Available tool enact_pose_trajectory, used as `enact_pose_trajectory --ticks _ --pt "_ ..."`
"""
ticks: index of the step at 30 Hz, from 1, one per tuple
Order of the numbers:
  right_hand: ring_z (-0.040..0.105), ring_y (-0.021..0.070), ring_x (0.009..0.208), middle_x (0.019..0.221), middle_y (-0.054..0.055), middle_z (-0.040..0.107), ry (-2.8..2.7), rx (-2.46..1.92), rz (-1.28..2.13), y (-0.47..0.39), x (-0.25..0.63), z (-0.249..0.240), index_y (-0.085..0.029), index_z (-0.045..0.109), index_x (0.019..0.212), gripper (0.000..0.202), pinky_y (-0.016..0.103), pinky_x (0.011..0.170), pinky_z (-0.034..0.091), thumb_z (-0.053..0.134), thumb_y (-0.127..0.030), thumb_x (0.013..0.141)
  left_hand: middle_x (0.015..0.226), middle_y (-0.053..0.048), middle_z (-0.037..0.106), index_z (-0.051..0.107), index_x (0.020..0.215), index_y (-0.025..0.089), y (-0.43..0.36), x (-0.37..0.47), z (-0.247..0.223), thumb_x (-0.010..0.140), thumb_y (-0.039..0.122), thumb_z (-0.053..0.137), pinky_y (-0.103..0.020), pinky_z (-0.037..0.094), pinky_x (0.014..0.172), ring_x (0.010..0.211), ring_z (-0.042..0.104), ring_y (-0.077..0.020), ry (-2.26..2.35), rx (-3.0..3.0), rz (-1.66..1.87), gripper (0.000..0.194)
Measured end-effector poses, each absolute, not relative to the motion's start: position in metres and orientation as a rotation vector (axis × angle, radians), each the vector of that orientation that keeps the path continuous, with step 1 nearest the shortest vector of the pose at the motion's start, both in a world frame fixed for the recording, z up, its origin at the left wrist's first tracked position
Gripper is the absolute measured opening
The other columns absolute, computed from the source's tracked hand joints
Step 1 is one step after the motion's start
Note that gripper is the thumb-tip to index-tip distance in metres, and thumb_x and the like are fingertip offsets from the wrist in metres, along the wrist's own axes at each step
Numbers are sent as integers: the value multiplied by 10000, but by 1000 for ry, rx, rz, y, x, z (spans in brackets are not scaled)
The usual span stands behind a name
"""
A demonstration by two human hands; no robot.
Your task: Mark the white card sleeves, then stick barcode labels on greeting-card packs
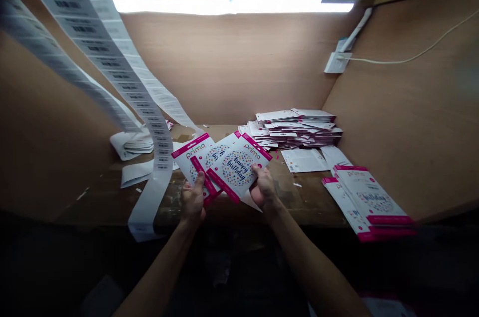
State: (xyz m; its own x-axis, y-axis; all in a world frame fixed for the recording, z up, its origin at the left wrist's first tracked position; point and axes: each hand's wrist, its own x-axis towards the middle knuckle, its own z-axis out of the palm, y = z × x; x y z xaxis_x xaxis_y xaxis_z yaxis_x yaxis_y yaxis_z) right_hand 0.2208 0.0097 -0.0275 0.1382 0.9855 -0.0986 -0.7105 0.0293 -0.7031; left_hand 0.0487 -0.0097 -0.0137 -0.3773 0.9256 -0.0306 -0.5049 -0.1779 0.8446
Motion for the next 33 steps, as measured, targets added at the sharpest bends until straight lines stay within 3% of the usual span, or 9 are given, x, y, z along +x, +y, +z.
enact_pose_trajectory --ticks 4,8,12,17,20,22,25,29,33 --pt "779 301 1046 1045 53 830 -480 -687 1435 21 239 -14 -231 706 1063 306 486 914 665 852 -294 802 932 -74 822 715 1023 153 -17 45 -15 679 499 983 -364 670 757 805 806 -251 945 688 1684 556" --pt "790 309 954 937 63 823 -743 -754 1357 31 285 0 -202 732 1017 338 490 891 662 923 -328 768 968 -117 827 725 1096 173 -21 26 -9 752 664 887 -400 674 784 909 813 -298 915 690 1557 620" --pt "771 269 835 866 58 799 -1006 -831 1339 24 280 -5 -186 736 993 379 448 833 645 909 -462 800 1033 -141 831 748 1127 150 -24 21 -6 686 505 977 -432 672 861 970 808 -328 916 921 1294 611" --pt "740 266 945 1079 81 784 -1448 -1028 1074 32 270 -25 -231 705 1168 468 437 884 602 719 -626 918 1085 -173 825 746 1152 97 -27 32 -16 672 400 978 -461 680 873 940 814 -342 1063 987 1200 613" --pt "692 328 1130 1204 163 744 -1553 -1603 545 51 335 -18 -203 684 1237 471 498 988 541 680 -560 929 1077 -165 828 737 1169 104 -27 22 -24 686 323 955 -485 688 873 942 818 -354 1063 845 1251 574" --pt "600 398 1302 1303 222 703 -1573 -1913 283 60 392 -7 -193 684 1278 496 603 1101 432 730 -481 877 1092 -160 828 726 1196 118 -27 10 -27 693 268 945 -500 691 876 955 819 -361 1045 782 1236 569" --pt "498 408 1426 1404 191 681 -1807 -2200 108 72 452 7 -255 685 1329 470 686 1182 268 692 -366 873 1116 -167 824 711 1228 125 -27 0 -26 708 228 938 -518 692 883 979 817 -374 1034 752 1175 576" --pt "564 316 1369 1393 146 707 -2174 -2227 66 83 471 17 -251 702 1311 483 527 1180 334 685 -221 829 1129 -186 820 707 1248 109 -28 9 -21 730 193 922 -524 684 917 1049 803 -394 977 697 1107 567" --pt "689 262 1055 1037 153 790 -2027 -2020 213 84 471 30 -181 751 1043 233 401 1049 426 696 -164 818 1124 -202 818 706 1241 101 -31 9 -23 771 174 890 -559 679 916 1055 798 -410 953 577 1093 509"
